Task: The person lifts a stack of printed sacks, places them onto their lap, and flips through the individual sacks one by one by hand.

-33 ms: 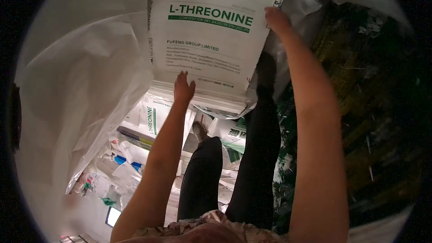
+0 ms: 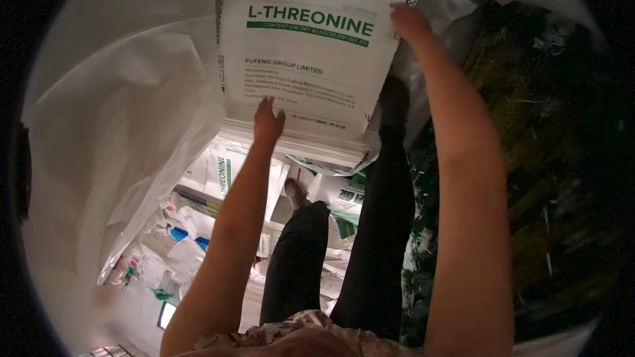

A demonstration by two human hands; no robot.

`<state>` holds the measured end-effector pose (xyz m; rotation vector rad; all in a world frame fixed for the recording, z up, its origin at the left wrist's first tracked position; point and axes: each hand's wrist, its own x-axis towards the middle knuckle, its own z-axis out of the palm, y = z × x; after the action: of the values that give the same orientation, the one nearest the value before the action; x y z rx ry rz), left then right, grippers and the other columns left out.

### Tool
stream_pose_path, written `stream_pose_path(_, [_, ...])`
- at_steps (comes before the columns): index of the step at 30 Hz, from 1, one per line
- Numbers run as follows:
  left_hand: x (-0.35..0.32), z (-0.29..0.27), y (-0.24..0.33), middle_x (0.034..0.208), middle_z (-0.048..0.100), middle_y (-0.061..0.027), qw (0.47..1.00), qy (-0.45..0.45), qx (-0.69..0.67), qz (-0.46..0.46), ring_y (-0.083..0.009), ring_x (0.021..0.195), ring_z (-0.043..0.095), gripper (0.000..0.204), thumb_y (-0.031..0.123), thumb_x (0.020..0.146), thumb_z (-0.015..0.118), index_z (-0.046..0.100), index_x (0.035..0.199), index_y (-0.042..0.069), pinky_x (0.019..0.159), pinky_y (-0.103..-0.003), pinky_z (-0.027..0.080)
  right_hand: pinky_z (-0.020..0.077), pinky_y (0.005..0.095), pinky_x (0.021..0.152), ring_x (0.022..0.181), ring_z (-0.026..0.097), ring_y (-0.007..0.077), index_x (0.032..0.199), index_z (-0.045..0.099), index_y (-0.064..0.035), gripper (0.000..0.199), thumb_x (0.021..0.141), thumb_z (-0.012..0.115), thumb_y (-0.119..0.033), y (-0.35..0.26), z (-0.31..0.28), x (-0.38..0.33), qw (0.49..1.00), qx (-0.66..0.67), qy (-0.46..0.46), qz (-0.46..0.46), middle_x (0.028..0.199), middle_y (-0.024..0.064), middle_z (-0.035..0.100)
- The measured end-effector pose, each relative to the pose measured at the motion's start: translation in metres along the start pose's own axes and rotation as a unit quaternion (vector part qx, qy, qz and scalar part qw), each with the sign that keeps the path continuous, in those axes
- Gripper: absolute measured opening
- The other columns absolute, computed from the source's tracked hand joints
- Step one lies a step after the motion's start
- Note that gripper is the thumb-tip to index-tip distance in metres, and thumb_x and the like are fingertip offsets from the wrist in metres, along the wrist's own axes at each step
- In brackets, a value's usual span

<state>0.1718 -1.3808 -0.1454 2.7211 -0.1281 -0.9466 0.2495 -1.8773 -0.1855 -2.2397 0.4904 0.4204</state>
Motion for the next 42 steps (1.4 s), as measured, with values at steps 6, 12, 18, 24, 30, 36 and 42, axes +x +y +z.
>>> stream_pose_path(6, [0.052,-0.001,-0.037,0.160,0.051,-0.0175,0.985,-0.121,0.124,0.020,-0.0348,0.146,0.050,0.058,0.034,0.099,0.065,0.055,0.152,0.013,0.117,-0.048,0.047,0.0515,0.0419,0.106,0.125,0.066,0.0352,0.144,0.065,-0.0119,0.042,0.106,0.054,-0.026,-0.015,0.039,0.006,0.999,-0.023,-0.044,-0.012,0.138,0.0200,0.068])
stream_pose_path(12, [-0.036,0.032,-0.026,0.162,0.052,-0.0029,0.919,-0.314,0.236,0.000,-0.0256,0.153,0.043,0.055,0.051,0.109,0.040,0.057,0.153,0.023,0.131,-0.060,0.015,0.0525,0.0499,0.105,0.122,0.064,0.0414,0.131,0.068,-0.0066,0.036,0.096,0.059,-0.015,-0.003,0.150,-0.127,0.974,-0.167,-0.153,-0.019,0.131,0.0212,0.066])
stream_pose_path(18, [-0.113,0.023,-0.089,0.174,0.034,0.0001,0.962,-0.164,0.219,-0.011,-0.0227,0.165,0.018,0.060,0.052,0.108,0.045,0.043,0.163,0.028,0.131,-0.062,0.011,0.0221,0.0756,0.122,0.160,0.028,0.0331,0.165,0.038,-0.0238,0.071,0.104,0.052,-0.057,-0.132,0.263,-0.313,0.873,-0.080,-0.449,0.174,0.174,0.0104,0.030])
stream_pose_path(24, [-0.221,-0.001,-0.097,0.175,0.032,-0.0007,0.954,-0.290,0.061,-0.054,-0.0292,0.163,0.025,0.066,0.056,0.105,0.049,0.043,0.162,0.023,0.126,-0.073,0.014,0.0467,0.0553,0.111,0.130,0.061,0.0424,0.139,0.066,-0.0100,0.049,0.103,0.054,-0.041,-0.095,0.210,-0.322,0.942,-0.104,-0.279,0.154,0.138,0.0233,0.066])
stream_pose_path(30, [-0.394,-0.080,-0.228,0.151,0.060,-0.0204,0.945,-0.221,-0.135,-0.198,-0.0400,0.141,0.056,0.062,0.044,0.100,0.061,0.057,0.153,0.014,0.120,-0.046,0.043,0.0468,0.0449,0.113,0.131,0.063,0.0395,0.136,0.067,-0.0020,0.044,0.105,0.054,-0.029,-0.137,0.080,-0.381,0.978,-0.075,-0.137,0.138,0.137,0.0225,0.069])
stream_pose_path(36, [-0.538,-0.176,-0.344,0.142,0.066,-0.0215,0.939,0.019,-0.281,-0.199,-0.0417,0.132,0.061,0.051,0.037,0.102,0.062,0.063,0.146,0.010,0.114,-0.047,0.048,0.0519,0.0506,0.102,0.115,0.068,0.0441,0.122,0.071,0.0043,0.037,0.102,0.060,-0.025,-0.131,-0.034,-0.561,0.972,-0.065,0.037,0.224,0.122,0.0270,0.072])
stream_pose_path(42, [-0.748,-0.189,-0.419,0.144,0.065,-0.0232,0.912,0.046,-0.289,-0.288,-0.0412,0.134,0.060,0.052,0.033,0.101,0.055,0.063,0.143,0.004,0.115,-0.046,0.047,0.0562,0.0434,0.093,0.109,0.073,0.0335,0.126,0.072,0.0005,0.035,0.101,0.061,-0.022,-0.243,-0.038,-0.682,0.978,-0.168,0.053,0.110,0.114,0.0181,0.078])
